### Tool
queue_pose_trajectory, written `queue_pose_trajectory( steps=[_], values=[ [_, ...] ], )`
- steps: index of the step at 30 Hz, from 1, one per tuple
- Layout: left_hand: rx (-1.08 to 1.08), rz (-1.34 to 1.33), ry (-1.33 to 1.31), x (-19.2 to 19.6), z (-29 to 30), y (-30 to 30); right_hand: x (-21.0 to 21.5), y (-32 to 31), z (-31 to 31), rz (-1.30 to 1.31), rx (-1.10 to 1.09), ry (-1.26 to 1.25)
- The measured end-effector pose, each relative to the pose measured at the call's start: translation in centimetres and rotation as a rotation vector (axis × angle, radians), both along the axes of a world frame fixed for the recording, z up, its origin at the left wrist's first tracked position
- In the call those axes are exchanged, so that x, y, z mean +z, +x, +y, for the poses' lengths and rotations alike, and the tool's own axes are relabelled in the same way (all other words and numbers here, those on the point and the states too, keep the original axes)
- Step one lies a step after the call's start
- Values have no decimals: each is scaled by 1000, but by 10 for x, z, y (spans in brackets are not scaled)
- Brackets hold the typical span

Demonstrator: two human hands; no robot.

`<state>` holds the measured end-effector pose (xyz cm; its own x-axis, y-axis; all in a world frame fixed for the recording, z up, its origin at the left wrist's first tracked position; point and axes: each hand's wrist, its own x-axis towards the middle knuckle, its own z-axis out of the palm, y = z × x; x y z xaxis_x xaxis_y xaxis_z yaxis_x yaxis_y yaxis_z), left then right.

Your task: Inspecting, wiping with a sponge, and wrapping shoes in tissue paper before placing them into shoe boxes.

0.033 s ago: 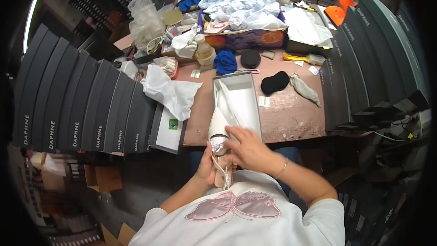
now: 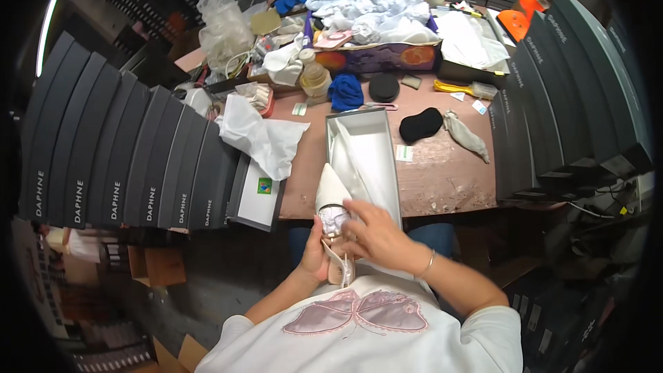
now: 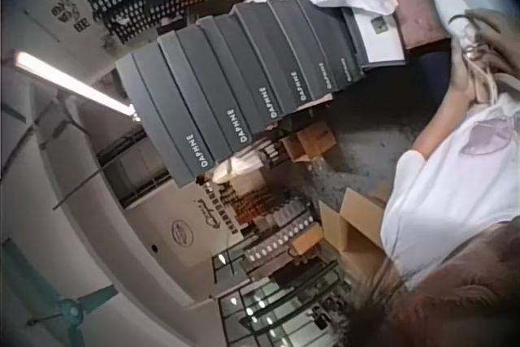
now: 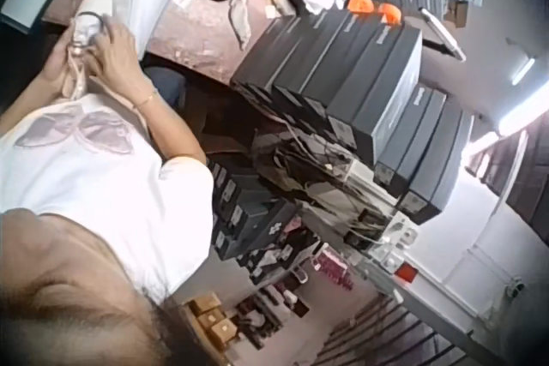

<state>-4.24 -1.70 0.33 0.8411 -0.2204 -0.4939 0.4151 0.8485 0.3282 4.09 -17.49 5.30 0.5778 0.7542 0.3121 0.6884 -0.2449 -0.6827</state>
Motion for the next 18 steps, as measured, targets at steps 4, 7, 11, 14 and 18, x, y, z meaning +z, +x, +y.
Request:
queue_pose_trajectory(
  steps=[4,7,11,14,18],
  values=[
    [-101,61,-91,-33,10,-10,3,-40,-1,34,288,130],
    [-50,-6,160,-25,1,-26,11,-17,-14,583,28,13],
    [-117,-65,173,-2,-3,-20,-6,12,15,-67,104,-150],
    [-104,-85,154,-16,16,-20,-21,14,33,-54,45,-150],
    [-71,-137,50,4,31,-6,-12,35,19,358,-58,233]
  ],
)
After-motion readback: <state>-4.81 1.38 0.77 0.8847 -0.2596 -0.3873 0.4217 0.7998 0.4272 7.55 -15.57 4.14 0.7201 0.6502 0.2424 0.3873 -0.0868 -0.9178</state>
